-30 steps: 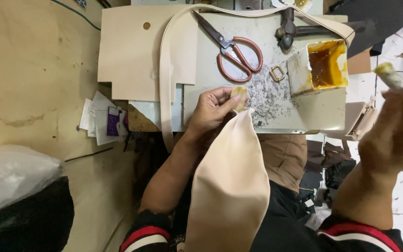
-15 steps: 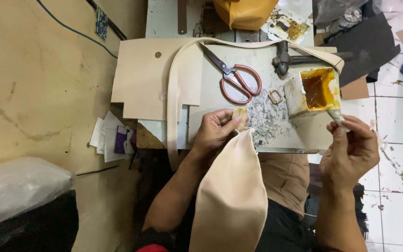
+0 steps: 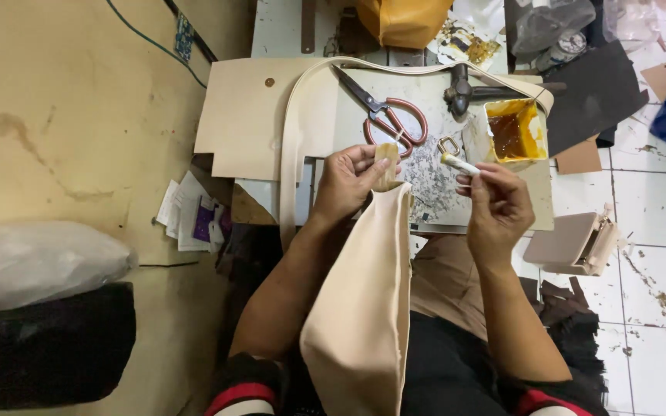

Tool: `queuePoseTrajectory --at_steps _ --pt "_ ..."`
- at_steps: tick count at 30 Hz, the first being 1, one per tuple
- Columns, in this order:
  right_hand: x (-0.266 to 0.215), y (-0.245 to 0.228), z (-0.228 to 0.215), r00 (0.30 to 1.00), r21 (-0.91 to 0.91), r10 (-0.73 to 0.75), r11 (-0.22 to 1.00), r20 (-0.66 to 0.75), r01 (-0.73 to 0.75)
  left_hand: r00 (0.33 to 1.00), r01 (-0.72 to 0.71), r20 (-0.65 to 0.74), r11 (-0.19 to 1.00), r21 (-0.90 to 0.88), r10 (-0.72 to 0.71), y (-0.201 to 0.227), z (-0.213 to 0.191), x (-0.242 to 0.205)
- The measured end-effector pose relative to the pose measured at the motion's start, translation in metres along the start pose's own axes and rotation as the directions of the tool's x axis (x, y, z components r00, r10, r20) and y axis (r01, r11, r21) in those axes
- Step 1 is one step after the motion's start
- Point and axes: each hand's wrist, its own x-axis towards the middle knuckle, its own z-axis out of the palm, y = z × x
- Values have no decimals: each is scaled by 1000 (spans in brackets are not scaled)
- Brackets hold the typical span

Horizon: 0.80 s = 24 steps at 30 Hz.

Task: Apply glue to leather components and attach labels to a bag

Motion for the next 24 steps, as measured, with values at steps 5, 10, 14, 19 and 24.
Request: queuePoseTrajectory --at_steps 5,10,14,19,24 --pt "-8 -10 15 1000 13 -1 1000 -29 1 997 -56 57 990 127 49 26 10 -25" --pt "-15 8 10 999 8 0 1000 -50 1 993 -66 108 969 239 41 54 29 -47" --pt "-13 30 11 999 -8 -11 1000 -47 11 996 -40 87 980 195 23 49 34 -46" --pt "-4 59 15 999 -58 -29 998 35 31 997 8 73 981 193 -23 34 27 -36" --pt "13 41 27 947 -371 -109 901 303 223 997 43 56 986 162 -52 10 16 -27"
